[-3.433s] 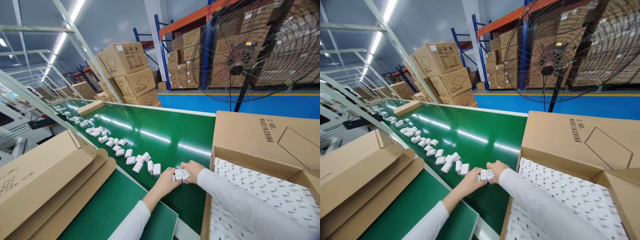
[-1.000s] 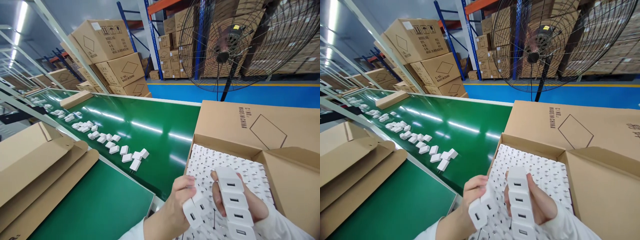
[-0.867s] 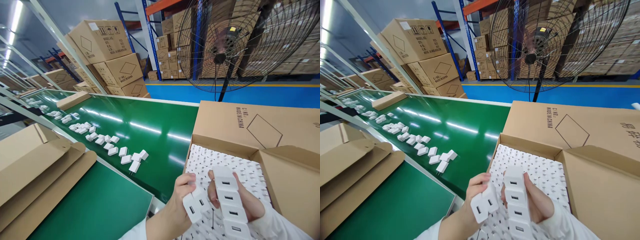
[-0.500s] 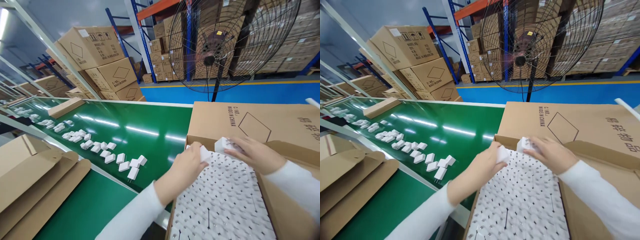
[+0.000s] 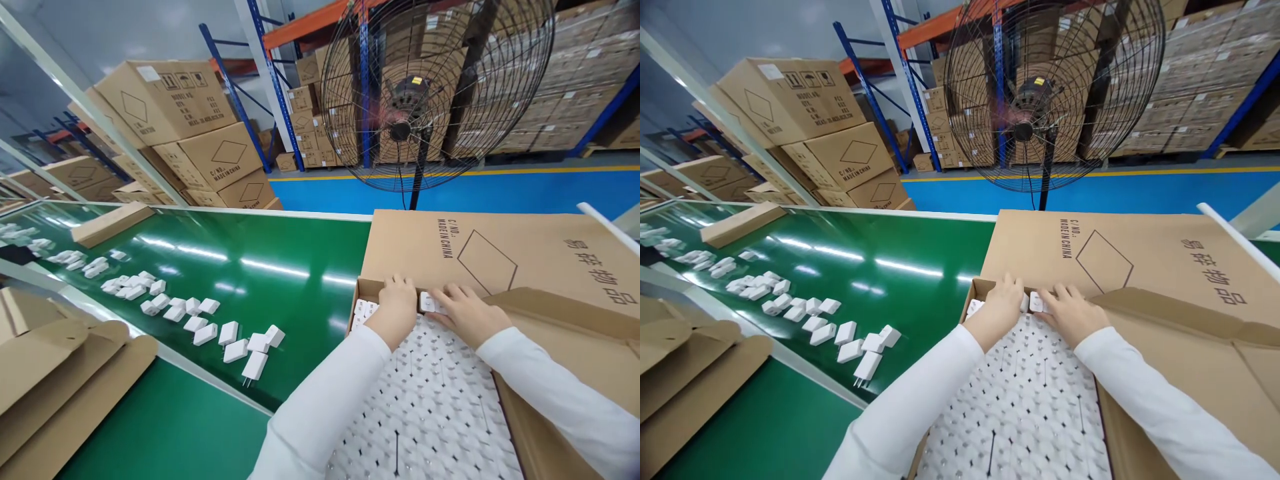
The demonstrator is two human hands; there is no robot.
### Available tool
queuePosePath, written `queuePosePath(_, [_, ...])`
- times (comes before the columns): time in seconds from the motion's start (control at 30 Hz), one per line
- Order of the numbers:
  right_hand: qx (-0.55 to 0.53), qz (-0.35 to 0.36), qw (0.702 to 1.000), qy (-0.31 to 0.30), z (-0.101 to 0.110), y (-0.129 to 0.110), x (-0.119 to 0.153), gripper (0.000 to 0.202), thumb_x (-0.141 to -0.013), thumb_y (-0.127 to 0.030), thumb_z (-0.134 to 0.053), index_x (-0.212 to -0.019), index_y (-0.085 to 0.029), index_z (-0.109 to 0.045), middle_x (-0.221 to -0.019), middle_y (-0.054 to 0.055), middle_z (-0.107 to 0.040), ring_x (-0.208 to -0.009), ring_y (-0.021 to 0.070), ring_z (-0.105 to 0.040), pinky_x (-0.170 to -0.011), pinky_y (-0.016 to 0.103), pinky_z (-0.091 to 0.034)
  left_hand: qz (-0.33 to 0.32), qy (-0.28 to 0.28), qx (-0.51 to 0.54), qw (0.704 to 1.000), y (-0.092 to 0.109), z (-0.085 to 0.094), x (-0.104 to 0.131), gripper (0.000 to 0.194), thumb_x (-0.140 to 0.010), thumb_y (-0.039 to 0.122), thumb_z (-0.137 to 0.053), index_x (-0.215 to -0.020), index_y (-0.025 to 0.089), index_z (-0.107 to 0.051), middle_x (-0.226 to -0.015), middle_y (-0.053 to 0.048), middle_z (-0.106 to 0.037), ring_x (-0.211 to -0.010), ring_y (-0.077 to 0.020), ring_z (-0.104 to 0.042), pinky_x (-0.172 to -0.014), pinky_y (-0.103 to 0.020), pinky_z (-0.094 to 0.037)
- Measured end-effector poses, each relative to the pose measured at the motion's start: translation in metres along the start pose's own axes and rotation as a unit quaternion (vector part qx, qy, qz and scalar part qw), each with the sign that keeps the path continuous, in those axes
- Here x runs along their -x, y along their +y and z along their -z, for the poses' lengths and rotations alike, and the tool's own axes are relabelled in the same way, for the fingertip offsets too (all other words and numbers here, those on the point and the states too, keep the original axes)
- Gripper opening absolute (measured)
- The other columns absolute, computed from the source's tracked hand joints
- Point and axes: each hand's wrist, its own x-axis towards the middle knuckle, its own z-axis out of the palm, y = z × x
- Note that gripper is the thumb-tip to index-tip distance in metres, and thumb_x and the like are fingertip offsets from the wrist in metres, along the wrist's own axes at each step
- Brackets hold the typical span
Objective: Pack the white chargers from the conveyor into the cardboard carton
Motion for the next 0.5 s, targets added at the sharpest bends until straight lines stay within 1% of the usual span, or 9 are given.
queuePosePath(0.07, [0.008,-0.002,1.000,0.003,0.002,0.001,0.002,0.042,-0.089,-0.050,-0.034,-0.104,-0.019,-0.057,-0.091,0.012,-0.056,-0.083,0.0270,-0.055,-0.056,0.035,-0.046,-0.024,-0.009,0.032,0.999,-0.004,0.001,-0.002,0.038,-0.076,0.003,-0.049,-0.112,0.012,-0.043,-0.112,-0.017,-0.046,-0.105,-0.0248,-0.052,-0.077,-0.029,-0.046])
queuePosePath(0.1, [0.011,-0.005,1.000,0.009,0.003,0.003,0.003,0.047,-0.089,-0.053,-0.031,-0.106,-0.018,-0.057,-0.093,0.013,-0.057,-0.083,0.0277,-0.056,-0.065,0.042,-0.047,-0.031,-0.023,0.053,0.998,-0.007,0.002,-0.003,0.042,-0.074,0.003,-0.048,-0.114,0.012,-0.040,-0.114,-0.016,-0.046,-0.101,-0.0239,-0.055,-0.076,-0.029,-0.046])
queuePosePath(0.13, [0.010,-0.010,1.000,0.017,0.002,0.007,0.005,0.052,-0.089,-0.054,-0.027,-0.109,-0.016,-0.056,-0.096,0.013,-0.058,-0.084,0.0286,-0.056,-0.075,0.049,-0.045,-0.030,-0.042,0.077,0.996,-0.011,0.003,-0.003,0.045,-0.073,0.004,-0.048,-0.117,0.013,-0.038,-0.116,-0.016,-0.045,-0.096,-0.0232,-0.058,-0.074,-0.029,-0.047])
queuePosePath(0.17, [0.001,-0.019,0.999,0.026,0.000,0.011,0.007,0.055,-0.090,-0.054,-0.024,-0.113,-0.015,-0.055,-0.099,0.014,-0.059,-0.087,0.0296,-0.057,-0.084,0.056,-0.039,-0.023,-0.062,0.102,0.993,-0.014,0.002,-0.004,0.048,-0.073,0.007,-0.048,-0.119,0.014,-0.036,-0.119,-0.016,-0.044,-0.091,-0.0230,-0.060,-0.071,-0.029,-0.047])
queuePosePath(0.23, [-0.029,-0.045,0.998,0.043,-0.007,0.021,0.010,0.058,-0.090,-0.053,-0.018,-0.121,-0.016,-0.051,-0.108,0.014,-0.059,-0.094,0.0310,-0.057,-0.092,0.064,-0.028,-0.007,-0.085,0.148,0.985,-0.018,-0.002,-0.006,0.049,-0.077,0.017,-0.046,-0.124,0.017,-0.031,-0.124,-0.015,-0.042,-0.086,-0.0249,-0.062,-0.068,-0.032,-0.047])
queuePosePath(0.33, [-0.056,-0.071,0.994,0.055,-0.023,0.033,0.013,0.062,-0.090,-0.053,-0.011,-0.128,-0.019,-0.047,-0.114,0.014,-0.060,-0.104,0.0304,-0.055,-0.097,0.064,-0.022,-0.002,-0.069,0.187,0.980,-0.018,-0.011,-0.008,0.045,-0.084,0.027,-0.033,-0.129,0.021,-0.028,-0.131,-0.013,-0.040,-0.096,-0.0285,-0.060,-0.076,-0.036,-0.047])
queuePosePath(0.4, [-0.046,-0.069,0.995,0.062,-0.033,0.037,0.016,0.069,-0.089,-0.053,-0.005,-0.130,-0.016,-0.047,-0.117,0.018,-0.058,-0.109,0.0314,-0.053,-0.101,0.062,-0.016,-0.008,-0.046,0.196,0.979,-0.019,-0.013,-0.006,0.047,-0.086,0.027,-0.029,-0.132,0.021,-0.025,-0.135,-0.012,-0.039,-0.101,-0.0270,-0.058,-0.081,-0.036,-0.045])
queuePosePath(0.47, [-0.042,-0.066,0.995,0.066,-0.037,0.039,0.018,0.072,-0.089,-0.052,-0.003,-0.131,-0.013,-0.045,-0.121,0.021,-0.055,-0.113,0.0326,-0.050,-0.103,0.060,-0.012,-0.017,-0.012,0.183,0.983,-0.030,-0.006,0.006,0.047,-0.087,0.024,-0.028,-0.134,0.021,-0.025,-0.137,-0.011,-0.039,-0.101,-0.0240,-0.058,-0.081,-0.034,-0.045])
queuePosePath(0.5, [-0.046,-0.069,0.994,0.067,-0.037,0.040,0.019,0.069,-0.090,-0.052,-0.005,-0.132,-0.013,-0.044,-0.122,0.021,-0.055,-0.113,0.0327,-0.050,-0.103,0.059,-0.012,-0.019,0.009,0.171,0.985,-0.041,0.000,0.016,0.046,-0.088,0.022,-0.028,-0.134,0.022,-0.028,-0.137,-0.010,-0.040,-0.101,-0.0225,-0.058,-0.082,-0.032,-0.045])
